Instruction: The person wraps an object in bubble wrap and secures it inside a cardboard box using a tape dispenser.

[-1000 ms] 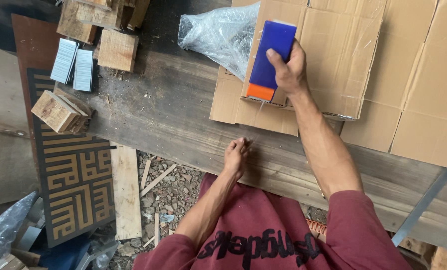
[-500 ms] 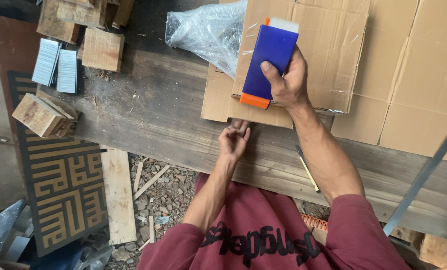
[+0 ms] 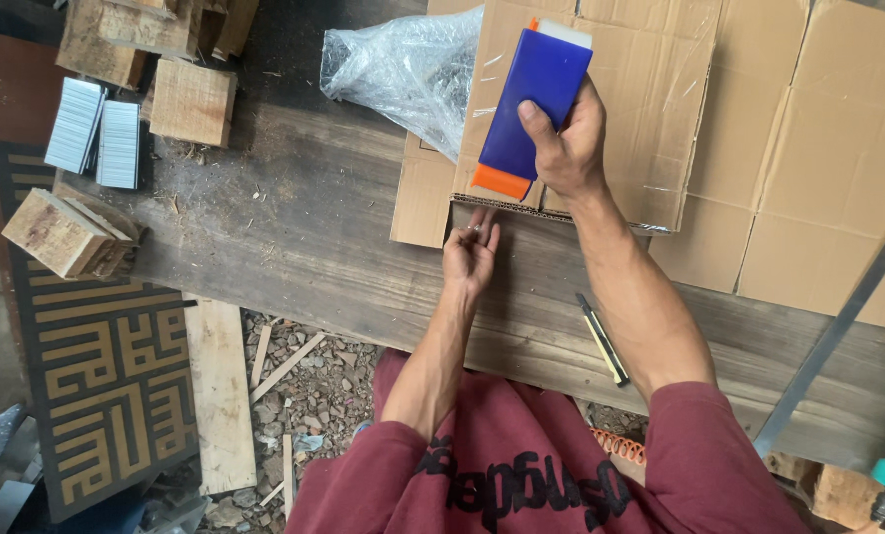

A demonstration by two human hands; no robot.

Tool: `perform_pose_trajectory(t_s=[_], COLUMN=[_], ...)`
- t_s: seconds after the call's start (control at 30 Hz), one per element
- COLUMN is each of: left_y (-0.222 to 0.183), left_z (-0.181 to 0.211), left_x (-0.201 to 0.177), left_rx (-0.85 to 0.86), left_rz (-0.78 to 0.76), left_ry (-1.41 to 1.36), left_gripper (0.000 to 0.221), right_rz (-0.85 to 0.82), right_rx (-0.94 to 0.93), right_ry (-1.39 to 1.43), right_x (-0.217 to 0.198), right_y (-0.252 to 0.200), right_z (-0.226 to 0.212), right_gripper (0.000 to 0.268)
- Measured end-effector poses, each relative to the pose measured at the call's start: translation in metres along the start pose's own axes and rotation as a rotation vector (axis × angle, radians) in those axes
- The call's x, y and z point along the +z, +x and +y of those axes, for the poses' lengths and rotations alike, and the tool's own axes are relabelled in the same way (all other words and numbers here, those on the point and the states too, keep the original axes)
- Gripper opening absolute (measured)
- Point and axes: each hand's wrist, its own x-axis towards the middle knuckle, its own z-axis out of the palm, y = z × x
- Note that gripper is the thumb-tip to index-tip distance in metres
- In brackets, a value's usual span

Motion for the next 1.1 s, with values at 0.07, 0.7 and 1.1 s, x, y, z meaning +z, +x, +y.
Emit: perform_pose_trajectory(t_s=[0.07,0.7,1.1], left_y=[0.0,0.028,-0.006], left_z=[-0.003,-0.025,-0.019], left_x=[0.005,0.027,0.061], left_rx=[0.026,0.325,0.345], left_rz=[0.034,0.356,0.489], left_ry=[0.021,0.411,0.615], left_gripper=[0.01,0.025,0.021], right_rz=[-0.013,-0.146,-0.221], right_rx=[-0.006,-0.046,-0.032], right_ry=[-0.011,-0.115,-0.04], right_x=[0.0,-0.002,0.0], right_y=[0.001,-0.003,0.009], right_z=[-0.002,-0.002,-0.006], right_gripper=[0.043,0.04,0.048])
